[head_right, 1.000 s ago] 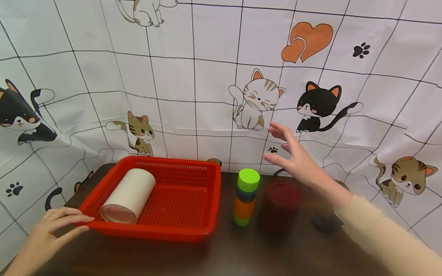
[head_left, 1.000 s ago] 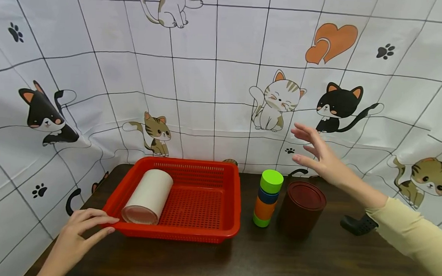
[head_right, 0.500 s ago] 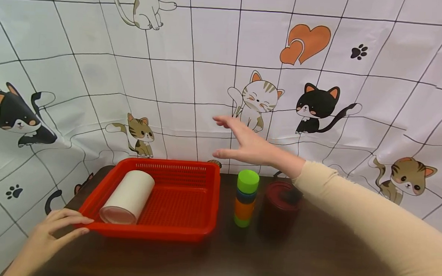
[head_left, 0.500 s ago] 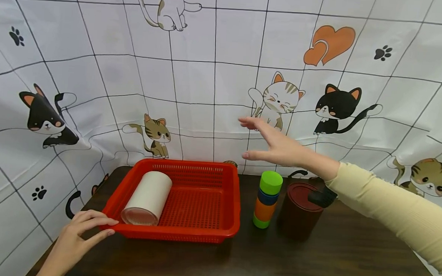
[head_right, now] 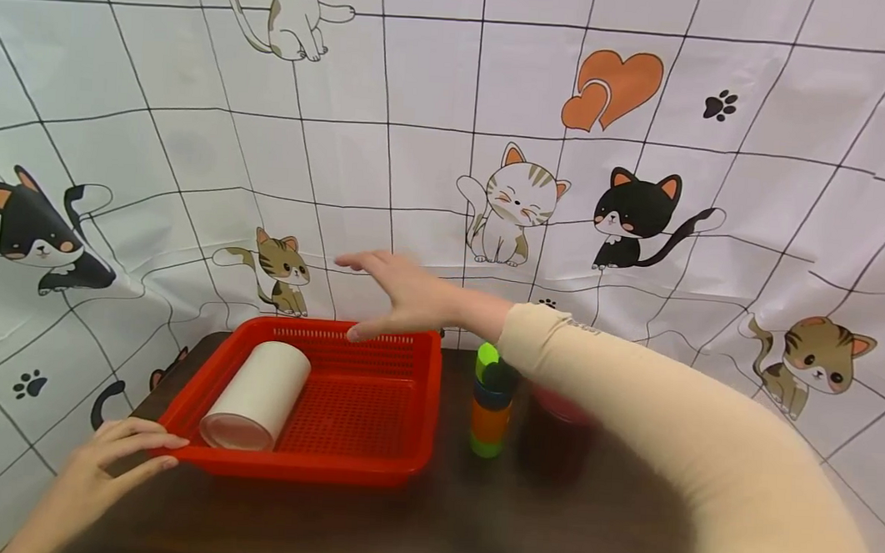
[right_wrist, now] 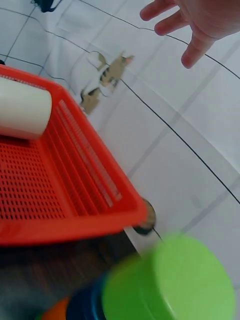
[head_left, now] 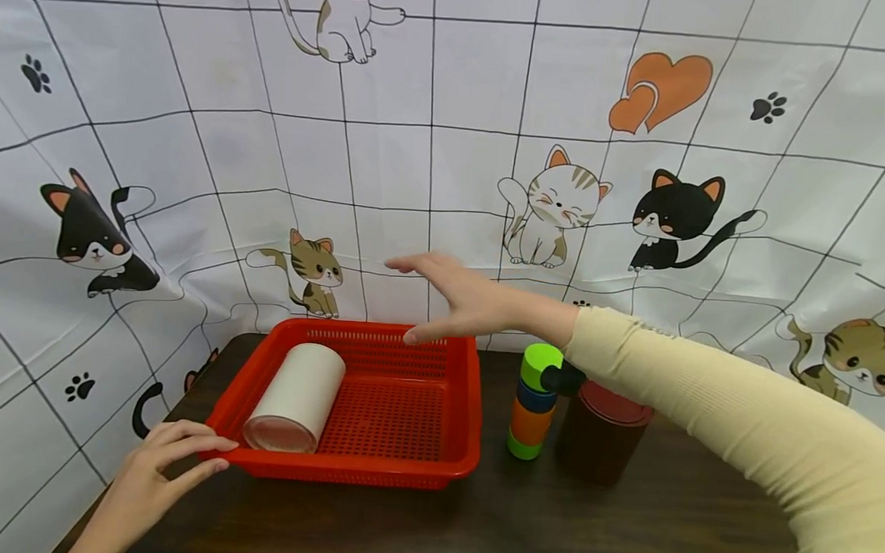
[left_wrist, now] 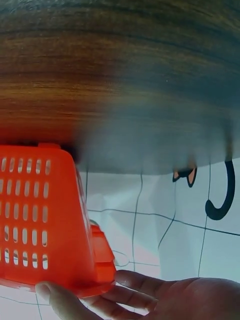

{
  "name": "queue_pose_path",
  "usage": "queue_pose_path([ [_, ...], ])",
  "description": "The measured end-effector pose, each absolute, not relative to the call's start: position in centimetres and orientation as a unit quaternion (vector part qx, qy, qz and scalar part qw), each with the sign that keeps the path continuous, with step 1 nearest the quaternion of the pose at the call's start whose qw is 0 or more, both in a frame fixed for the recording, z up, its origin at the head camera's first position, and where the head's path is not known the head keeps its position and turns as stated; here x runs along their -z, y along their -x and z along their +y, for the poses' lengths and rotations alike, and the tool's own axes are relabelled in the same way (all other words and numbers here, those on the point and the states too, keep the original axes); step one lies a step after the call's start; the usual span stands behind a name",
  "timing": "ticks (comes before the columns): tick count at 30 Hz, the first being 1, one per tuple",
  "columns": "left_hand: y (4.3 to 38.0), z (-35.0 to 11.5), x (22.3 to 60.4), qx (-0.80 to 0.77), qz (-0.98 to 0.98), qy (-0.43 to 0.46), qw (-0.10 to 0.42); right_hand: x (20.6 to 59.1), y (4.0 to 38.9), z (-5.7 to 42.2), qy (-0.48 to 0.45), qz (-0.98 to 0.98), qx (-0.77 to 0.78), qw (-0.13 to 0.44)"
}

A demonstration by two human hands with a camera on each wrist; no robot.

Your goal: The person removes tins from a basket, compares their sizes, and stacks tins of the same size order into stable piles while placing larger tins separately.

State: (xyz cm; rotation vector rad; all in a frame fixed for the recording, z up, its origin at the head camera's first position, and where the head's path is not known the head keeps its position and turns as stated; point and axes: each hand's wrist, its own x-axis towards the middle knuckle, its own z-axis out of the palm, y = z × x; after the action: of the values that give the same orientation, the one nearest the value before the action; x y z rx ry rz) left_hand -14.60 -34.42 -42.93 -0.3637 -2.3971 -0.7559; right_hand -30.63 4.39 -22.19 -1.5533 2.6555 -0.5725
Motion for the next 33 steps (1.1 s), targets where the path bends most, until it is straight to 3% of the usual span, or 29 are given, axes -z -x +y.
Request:
queue_pose_path([
  [10,14.4,-34.5,43.0,0.302,-0.898,0.138,0.288,24.0,31.6,-2.2,0.551,0.831,0.068,0.032],
  [20,14.5,-34.8,42.9,0.294,-0.900,0.138,0.291,28.0,32.9,-7.3,0.600,0.798,-0.041,-0.025],
  [33,14.3,-34.5,42.6,0.293,-0.901,0.138,0.288,33.7,34.0,-11.2,0.645,0.764,-0.016,-0.010],
])
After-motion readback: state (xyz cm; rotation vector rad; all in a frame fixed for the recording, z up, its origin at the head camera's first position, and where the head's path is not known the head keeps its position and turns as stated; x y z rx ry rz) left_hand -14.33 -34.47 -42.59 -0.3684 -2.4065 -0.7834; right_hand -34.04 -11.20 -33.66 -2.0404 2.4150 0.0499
